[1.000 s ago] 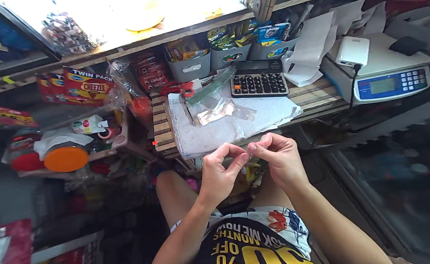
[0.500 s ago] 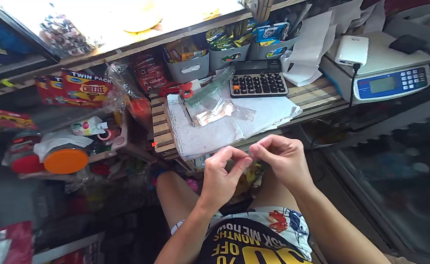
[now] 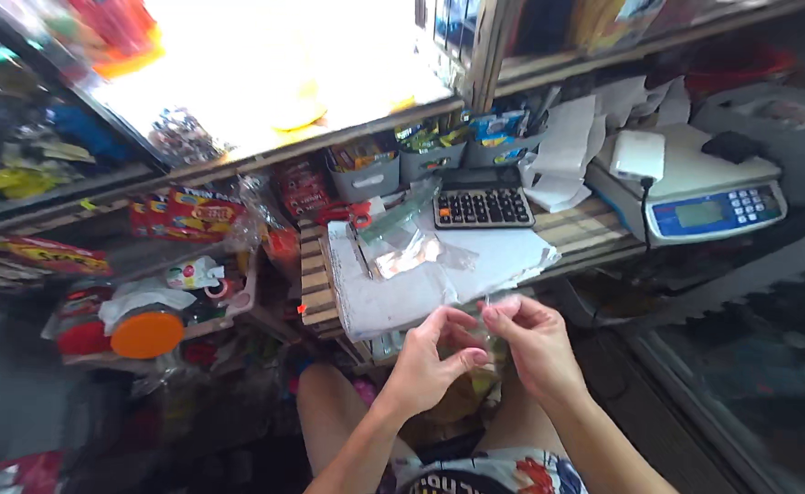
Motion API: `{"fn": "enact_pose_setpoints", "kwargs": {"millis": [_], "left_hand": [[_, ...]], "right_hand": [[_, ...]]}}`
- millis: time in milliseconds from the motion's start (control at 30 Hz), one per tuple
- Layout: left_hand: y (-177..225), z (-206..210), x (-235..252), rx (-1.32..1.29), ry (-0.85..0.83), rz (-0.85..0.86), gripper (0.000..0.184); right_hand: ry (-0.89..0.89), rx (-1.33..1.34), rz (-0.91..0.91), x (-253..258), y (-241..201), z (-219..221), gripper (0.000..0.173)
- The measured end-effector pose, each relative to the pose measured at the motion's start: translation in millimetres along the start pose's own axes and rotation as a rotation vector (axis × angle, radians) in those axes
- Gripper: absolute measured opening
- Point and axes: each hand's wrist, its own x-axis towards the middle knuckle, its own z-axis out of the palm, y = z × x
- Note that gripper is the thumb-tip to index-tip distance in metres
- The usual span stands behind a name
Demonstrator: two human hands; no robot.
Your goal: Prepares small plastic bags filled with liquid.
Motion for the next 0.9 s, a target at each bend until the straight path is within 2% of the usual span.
{"fn": "enact_pose_setpoints", "kwargs": {"millis": [33,133,233,300,367,433,500,567,667,767,900], "left_hand": [[5,-9,12,0.099,0.019,0.059,0.037],[35,-48,73,0.378,0.25,0.205,0.031],[67,-91,160,0.51,0.438,0.176,0.042],[80,-117,225,0.535,0.517,0.157,0.056],[88,-137,280,0.501,0.553,0.131,0.073],[89,-152,320,0.411,0.511,0.09,0.089],[90,-159,338,0.347,0.416,0.023,0.093],[88,-158,339,0.402,0.427,0.001,0.086],[87,-144,310,0.484,0.505,0.182,0.081],[88,-114,248,0.473,0.489,0.369,0.073],[86,-70,151,0.66,0.356,0.484,0.067]], "right_hand": [[-0.057,-0.037,-0.033,2,-3,-7,0.005],[-0.115,-0.072,-0.059,6,-11,-24,0.018],[-0.062,-0.084,-0.089,8,-16,-31,0.026],[-0.052,-0.072,-0.13,10,-19,-37,0.015],[-0.077,-0.077,-0.143,12,-23,-43,0.01],[-0.111,-0.047,-0.146,15,-26,-51,0.011],[-0.099,-0.056,-0.173,17,-30,-53,0.012],[-0.043,-0.102,-0.201,19,-39,-51,0.014],[0.019,-0.163,-0.205,26,-55,-49,0.016],[-0.031,-0.184,-0.256,33,-66,-45,0.007],[-0.063,-0.271,-0.342,33,-71,-36,0.015]]}}
